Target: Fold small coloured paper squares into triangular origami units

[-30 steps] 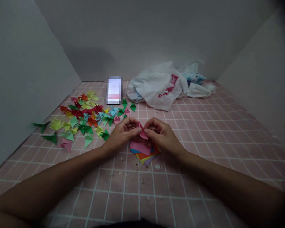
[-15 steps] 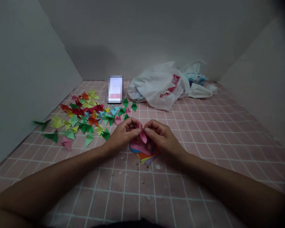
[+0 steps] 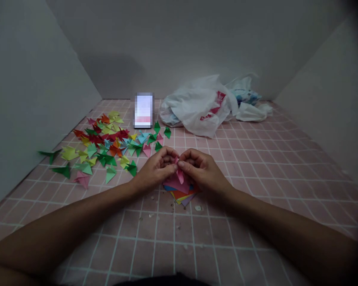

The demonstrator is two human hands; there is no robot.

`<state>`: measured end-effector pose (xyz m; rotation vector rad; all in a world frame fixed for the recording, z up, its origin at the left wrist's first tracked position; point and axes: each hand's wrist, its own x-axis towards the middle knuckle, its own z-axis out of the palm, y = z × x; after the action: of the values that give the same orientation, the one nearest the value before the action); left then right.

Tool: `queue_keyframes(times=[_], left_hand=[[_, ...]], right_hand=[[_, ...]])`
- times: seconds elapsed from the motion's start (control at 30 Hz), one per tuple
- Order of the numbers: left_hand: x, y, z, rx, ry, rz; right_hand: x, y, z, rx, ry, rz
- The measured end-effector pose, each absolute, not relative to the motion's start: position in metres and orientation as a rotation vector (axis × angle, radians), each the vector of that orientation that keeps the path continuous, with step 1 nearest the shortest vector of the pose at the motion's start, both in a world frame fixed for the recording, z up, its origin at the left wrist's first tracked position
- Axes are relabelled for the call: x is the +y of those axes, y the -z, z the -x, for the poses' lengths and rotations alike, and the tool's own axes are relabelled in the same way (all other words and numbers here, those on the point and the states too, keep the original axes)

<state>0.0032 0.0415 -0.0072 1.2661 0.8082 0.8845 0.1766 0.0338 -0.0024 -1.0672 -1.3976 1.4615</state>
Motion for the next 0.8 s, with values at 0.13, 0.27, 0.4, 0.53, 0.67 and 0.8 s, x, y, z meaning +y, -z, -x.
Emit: queue_keyframes(times=[0.13, 0.27, 0.4, 0.53, 0.67, 0.8], left_hand=[[0.0412, 0.0068, -0.0026, 0.800, -0.870, -1.297], [0.0406, 0.0071, -0.0027, 0.809, -0.864, -1.294], [0.0405, 0.0079, -0.0032, 0.813, -0.859, -1.269], [0.0397, 0.0073, -0.0038, 0.809, -0.858, -1.256], [0.0381, 0.0054, -0.0049, 0.822, -0.853, -1.245], [0.0384, 0.0051, -0.0046, 0.868, -0.836, -1.256]], right_hand=[[0.0348, 0.0044, -0.1770, -1.420, -1.439, 1.079], [0.0345, 0.0039, -0.1770, -1.449, -1.409, 1.102], [0.0333, 0.0020, -0.1767, -1.499, -1.347, 1.096], [0.0321, 0.0020, -0.1773, -1.546, -1.282, 1.109], [0.0320, 0.0045, -0.1778, -1.572, -1.215, 1.132], [0.0326, 0.0050, -0.1773, -1.562, -1.198, 1.153]])
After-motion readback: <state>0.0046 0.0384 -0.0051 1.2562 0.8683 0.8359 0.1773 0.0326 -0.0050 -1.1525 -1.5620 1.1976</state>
